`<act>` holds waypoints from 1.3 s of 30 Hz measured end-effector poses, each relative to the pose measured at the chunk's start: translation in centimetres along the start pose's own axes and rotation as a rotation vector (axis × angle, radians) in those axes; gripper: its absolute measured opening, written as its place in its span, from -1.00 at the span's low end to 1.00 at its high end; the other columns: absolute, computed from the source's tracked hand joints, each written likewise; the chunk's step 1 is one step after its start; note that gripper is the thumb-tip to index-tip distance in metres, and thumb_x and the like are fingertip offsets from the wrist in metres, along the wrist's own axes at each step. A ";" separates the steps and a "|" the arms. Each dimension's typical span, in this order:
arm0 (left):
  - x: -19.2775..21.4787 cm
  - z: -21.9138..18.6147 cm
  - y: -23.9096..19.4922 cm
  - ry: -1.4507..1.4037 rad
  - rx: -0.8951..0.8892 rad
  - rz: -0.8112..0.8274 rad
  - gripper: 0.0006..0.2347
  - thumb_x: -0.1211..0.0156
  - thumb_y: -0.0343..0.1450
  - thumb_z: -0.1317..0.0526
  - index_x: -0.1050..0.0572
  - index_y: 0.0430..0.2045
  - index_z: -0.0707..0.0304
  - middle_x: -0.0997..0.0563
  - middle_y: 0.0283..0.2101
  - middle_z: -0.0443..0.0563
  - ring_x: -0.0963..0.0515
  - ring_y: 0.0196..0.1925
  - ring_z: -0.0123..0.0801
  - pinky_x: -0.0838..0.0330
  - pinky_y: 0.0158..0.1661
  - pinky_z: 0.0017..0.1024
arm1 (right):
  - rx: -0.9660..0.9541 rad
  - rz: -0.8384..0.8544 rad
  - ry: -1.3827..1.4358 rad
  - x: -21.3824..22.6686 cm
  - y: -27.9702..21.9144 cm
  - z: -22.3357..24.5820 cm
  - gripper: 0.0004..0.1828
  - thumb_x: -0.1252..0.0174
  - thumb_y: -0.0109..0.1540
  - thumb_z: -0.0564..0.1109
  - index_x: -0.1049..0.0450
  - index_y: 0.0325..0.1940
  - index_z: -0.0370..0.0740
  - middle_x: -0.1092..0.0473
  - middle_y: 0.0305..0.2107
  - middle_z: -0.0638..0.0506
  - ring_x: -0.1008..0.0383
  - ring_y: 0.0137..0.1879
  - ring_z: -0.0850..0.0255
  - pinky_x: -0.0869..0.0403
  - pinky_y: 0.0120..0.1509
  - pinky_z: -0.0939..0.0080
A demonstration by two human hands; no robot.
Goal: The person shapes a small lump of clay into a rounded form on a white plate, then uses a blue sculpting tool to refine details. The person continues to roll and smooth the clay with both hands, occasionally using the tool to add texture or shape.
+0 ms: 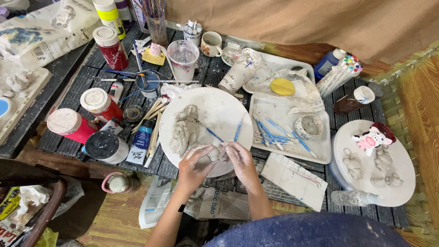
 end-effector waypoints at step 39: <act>-0.1 -0.3 0.3 0.054 0.026 0.004 -0.52 -0.55 0.17 0.36 -0.55 -0.01 0.22 -0.65 0.01 0.11 -0.64 0.08 -0.10 -0.53 0.06 -0.29 | 0.323 -0.123 -0.345 -1.8 -1.3 3.4 -0.61 0.00 0.36 -0.31 -0.35 0.29 -0.28 -0.38 0.11 -0.14 -0.45 0.13 0.12 -0.42 0.29 0.18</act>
Point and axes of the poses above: each hand's wrist, its own y-axis towards the middle knuckle, its own x-axis out of the back of the hand, z = x × y, the point moved 6 cm from there along y, towards the middle knuckle
